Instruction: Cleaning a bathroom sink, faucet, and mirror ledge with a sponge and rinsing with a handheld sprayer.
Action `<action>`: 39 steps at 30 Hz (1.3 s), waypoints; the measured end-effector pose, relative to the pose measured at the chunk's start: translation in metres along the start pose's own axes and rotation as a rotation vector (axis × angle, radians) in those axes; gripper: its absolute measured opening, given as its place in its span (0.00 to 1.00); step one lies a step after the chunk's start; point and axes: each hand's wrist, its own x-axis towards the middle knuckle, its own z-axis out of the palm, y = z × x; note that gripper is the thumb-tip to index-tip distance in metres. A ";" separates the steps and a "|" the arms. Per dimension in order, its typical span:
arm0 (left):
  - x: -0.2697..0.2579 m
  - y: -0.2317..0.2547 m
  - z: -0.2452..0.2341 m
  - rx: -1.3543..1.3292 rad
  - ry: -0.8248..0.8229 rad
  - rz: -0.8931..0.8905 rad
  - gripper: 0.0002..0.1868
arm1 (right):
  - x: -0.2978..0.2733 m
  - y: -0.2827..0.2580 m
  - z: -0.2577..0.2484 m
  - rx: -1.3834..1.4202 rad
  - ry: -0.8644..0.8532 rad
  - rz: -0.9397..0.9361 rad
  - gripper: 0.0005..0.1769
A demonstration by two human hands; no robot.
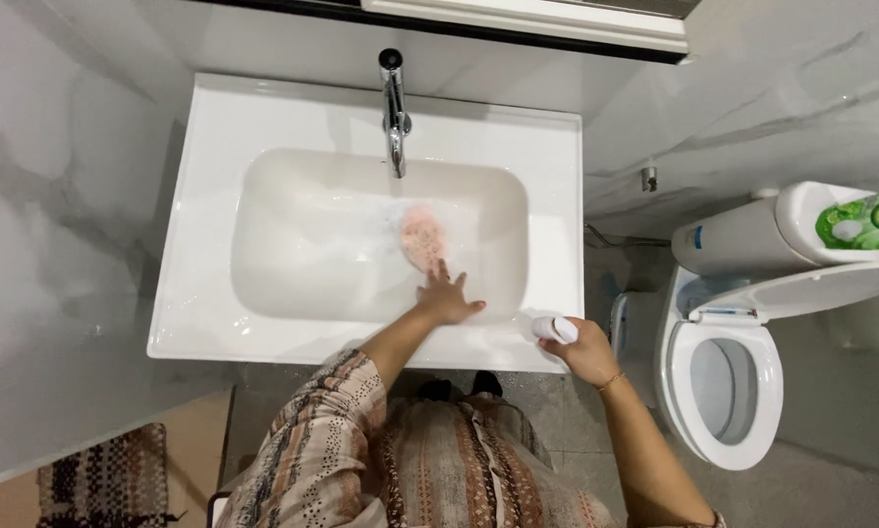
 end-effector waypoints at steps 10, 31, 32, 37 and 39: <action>0.026 0.113 0.013 -0.293 -0.010 0.203 0.59 | 0.066 0.063 -0.066 0.197 0.604 -0.158 0.14; 0.120 0.211 -0.090 0.386 0.384 0.311 0.57 | 0.164 0.015 -0.150 0.768 0.741 0.015 0.10; 0.123 0.212 -0.093 0.361 0.396 0.301 0.57 | 0.168 0.014 -0.152 0.758 0.734 -0.002 0.09; 0.114 0.214 -0.107 0.319 0.372 0.246 0.58 | 0.190 0.015 -0.149 0.699 0.669 -0.081 0.07; 0.112 0.214 -0.106 0.318 0.387 0.245 0.58 | 0.196 0.009 -0.145 0.708 0.595 -0.128 0.05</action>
